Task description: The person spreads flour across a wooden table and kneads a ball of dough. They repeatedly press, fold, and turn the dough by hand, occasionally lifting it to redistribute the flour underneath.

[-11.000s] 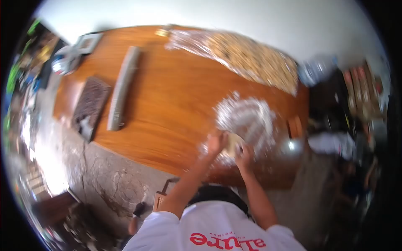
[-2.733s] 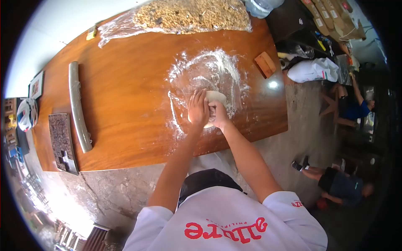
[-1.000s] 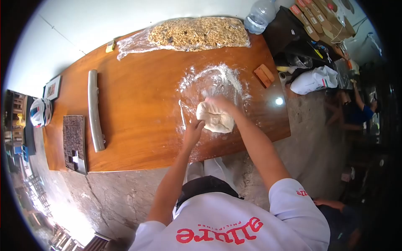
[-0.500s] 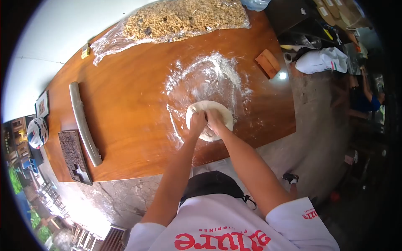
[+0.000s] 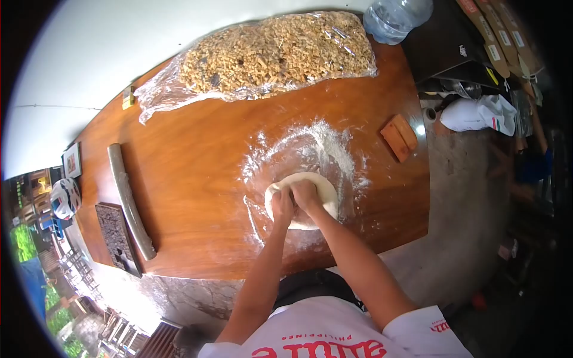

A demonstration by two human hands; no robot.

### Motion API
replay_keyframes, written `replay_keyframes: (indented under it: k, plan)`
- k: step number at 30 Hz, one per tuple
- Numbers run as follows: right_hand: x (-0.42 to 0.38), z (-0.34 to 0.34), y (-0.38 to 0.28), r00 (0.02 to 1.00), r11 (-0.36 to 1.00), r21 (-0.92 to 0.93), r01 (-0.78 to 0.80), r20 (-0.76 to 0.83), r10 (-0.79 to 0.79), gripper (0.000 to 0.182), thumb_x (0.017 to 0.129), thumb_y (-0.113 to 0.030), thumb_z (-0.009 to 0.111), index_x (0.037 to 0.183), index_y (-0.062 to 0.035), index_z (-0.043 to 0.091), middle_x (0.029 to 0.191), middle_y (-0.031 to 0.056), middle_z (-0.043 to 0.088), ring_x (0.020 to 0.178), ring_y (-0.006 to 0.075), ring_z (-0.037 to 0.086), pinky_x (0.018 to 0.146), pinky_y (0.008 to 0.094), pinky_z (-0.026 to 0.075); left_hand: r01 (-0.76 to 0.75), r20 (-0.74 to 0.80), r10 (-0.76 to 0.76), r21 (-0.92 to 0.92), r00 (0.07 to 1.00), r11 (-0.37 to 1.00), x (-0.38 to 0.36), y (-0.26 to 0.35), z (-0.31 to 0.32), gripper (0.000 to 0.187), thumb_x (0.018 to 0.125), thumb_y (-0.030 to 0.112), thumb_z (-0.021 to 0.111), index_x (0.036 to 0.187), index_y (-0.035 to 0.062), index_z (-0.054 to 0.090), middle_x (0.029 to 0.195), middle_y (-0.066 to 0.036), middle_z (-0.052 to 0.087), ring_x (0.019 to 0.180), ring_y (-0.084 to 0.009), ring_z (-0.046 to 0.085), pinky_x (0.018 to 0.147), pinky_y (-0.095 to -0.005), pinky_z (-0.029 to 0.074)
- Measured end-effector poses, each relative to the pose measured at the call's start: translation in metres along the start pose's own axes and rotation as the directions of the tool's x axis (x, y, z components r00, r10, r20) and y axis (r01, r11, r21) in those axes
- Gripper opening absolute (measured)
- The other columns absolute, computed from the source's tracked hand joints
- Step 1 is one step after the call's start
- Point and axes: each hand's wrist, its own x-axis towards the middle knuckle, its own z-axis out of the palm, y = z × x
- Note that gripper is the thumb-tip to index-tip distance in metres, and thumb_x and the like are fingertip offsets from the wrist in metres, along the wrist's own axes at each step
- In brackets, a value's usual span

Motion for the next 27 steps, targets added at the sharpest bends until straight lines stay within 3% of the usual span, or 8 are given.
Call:
replay_keyframes:
  k: [4, 8, 11, 15, 19, 21, 26, 27]
  plan:
    - [-0.001, -0.043, -0.007, 0.866, 0.604, 0.637, -0.480, 0.452, 0.213, 0.036, 0.091, -0.016, 0.046, 0.063, 0.0001, 0.062, 0.063, 0.0169, 0.064, 0.050, 0.0261, 0.059, 0.048, 0.0397, 0.046, 0.120, 0.177, -0.032, -0.516, 0.984, 0.848, -0.025, 0.007, -0.007, 0.048, 0.100, 0.034, 0.045, 0.069, 0.0008, 0.058, 0.059, -0.010, 0.059, 0.047, -0.0200, 0.056, 0.046, -0.0311, 0.045]
    - [-0.014, -0.080, 0.026, 0.684, -0.093, 0.695, -0.713, 0.659, -0.314, 0.029, 0.092, -0.016, 0.049, 0.063, -0.0116, 0.054, 0.056, -0.0004, 0.049, 0.041, 0.0129, 0.037, 0.040, 0.0265, 0.030, -0.158, 0.137, 0.204, -0.288, 0.969, 0.945, -0.033, -0.031, -0.007, 0.035, 0.099, 0.026, 0.054, 0.077, -0.0004, 0.059, 0.061, -0.007, 0.058, 0.049, -0.0129, 0.053, 0.047, -0.0278, 0.042]
    - [-0.055, -0.110, 0.023, 0.931, 0.246, 0.916, -0.317, 0.251, 0.264, 0.026, 0.092, -0.019, 0.053, 0.067, -0.0098, 0.056, 0.059, 0.0004, 0.051, 0.045, 0.0108, 0.041, 0.042, 0.0264, 0.033, -0.252, 0.042, 0.264, -0.190, 0.964, 0.949, -0.059, -0.039, -0.003, 0.032, 0.098, 0.025, 0.053, 0.076, 0.0027, 0.060, 0.059, -0.004, 0.055, 0.050, -0.0123, 0.053, 0.048, -0.0262, 0.043]
    - [-0.096, -0.103, 0.027, 0.856, 0.557, 0.767, -0.319, -0.020, 0.517, 0.026, 0.091, -0.019, 0.055, 0.067, -0.0085, 0.058, 0.059, 0.0005, 0.054, 0.049, 0.0098, 0.046, 0.043, 0.0261, 0.034, -0.174, -0.025, 0.173, -0.239, 0.985, 0.955, -0.072, -0.064, -0.005, 0.033, 0.099, 0.029, 0.054, 0.079, 0.0028, 0.061, 0.066, -0.005, 0.058, 0.058, -0.0132, 0.057, 0.054, -0.0263, 0.047]
    - [-0.097, -0.073, 0.008, 0.824, 0.295, 0.910, -0.292, 0.083, 0.561, 0.029, 0.089, -0.020, 0.054, 0.062, -0.0096, 0.054, 0.056, -0.0005, 0.052, 0.046, 0.0108, 0.047, 0.042, 0.0268, 0.033, -0.046, 0.074, 0.088, -0.442, 0.993, 0.896, -0.090, -0.065, -0.011, 0.034, 0.099, 0.031, 0.055, 0.082, 0.0021, 0.062, 0.075, -0.007, 0.062, 0.066, -0.0157, 0.061, 0.063, -0.0289, 0.053]
    - [-0.077, -0.063, 0.012, 0.846, -0.295, 0.921, -0.254, 0.360, 0.394, 0.034, 0.089, -0.021, 0.053, 0.057, -0.0153, 0.046, 0.049, -0.0029, 0.041, 0.038, 0.0113, 0.037, 0.036, 0.0290, 0.028, -0.011, 0.110, 0.078, -0.510, 0.991, 0.860, -0.090, -0.065, -0.017, 0.033, 0.099, 0.032, 0.055, 0.085, 0.0024, 0.062, 0.077, -0.007, 0.061, 0.066, -0.0160, 0.060, 0.063, -0.0289, 0.052]
    - [-0.067, -0.027, 0.035, 0.837, 0.023, 0.848, -0.530, 0.519, 0.170, 0.040, 0.086, -0.018, 0.052, 0.049, -0.0141, 0.040, 0.048, 0.0053, 0.046, 0.040, 0.0218, 0.046, 0.040, 0.0346, 0.035, 0.178, 0.214, -0.066, -0.567, 0.975, 0.804, -0.091, -0.067, -0.067, 0.032, 0.098, 0.034, 0.055, 0.084, 0.0055, 0.060, 0.071, -0.005, 0.060, 0.059, -0.0147, 0.055, 0.055, -0.0276, 0.044]
    - [-0.066, -0.008, 0.025, 0.971, 0.720, 0.658, -0.219, 0.223, 0.090, 0.034, 0.086, -0.020, 0.053, 0.055, -0.0072, 0.051, 0.053, 0.0110, 0.053, 0.047, 0.0269, 0.053, 0.047, 0.0393, 0.041, 0.175, 0.162, -0.106, -0.511, 0.981, 0.841, -0.093, -0.063, -0.073, 0.032, 0.097, 0.034, 0.056, 0.082, 0.0066, 0.060, 0.069, -0.004, 0.059, 0.058, -0.0140, 0.054, 0.054, -0.0275, 0.043]
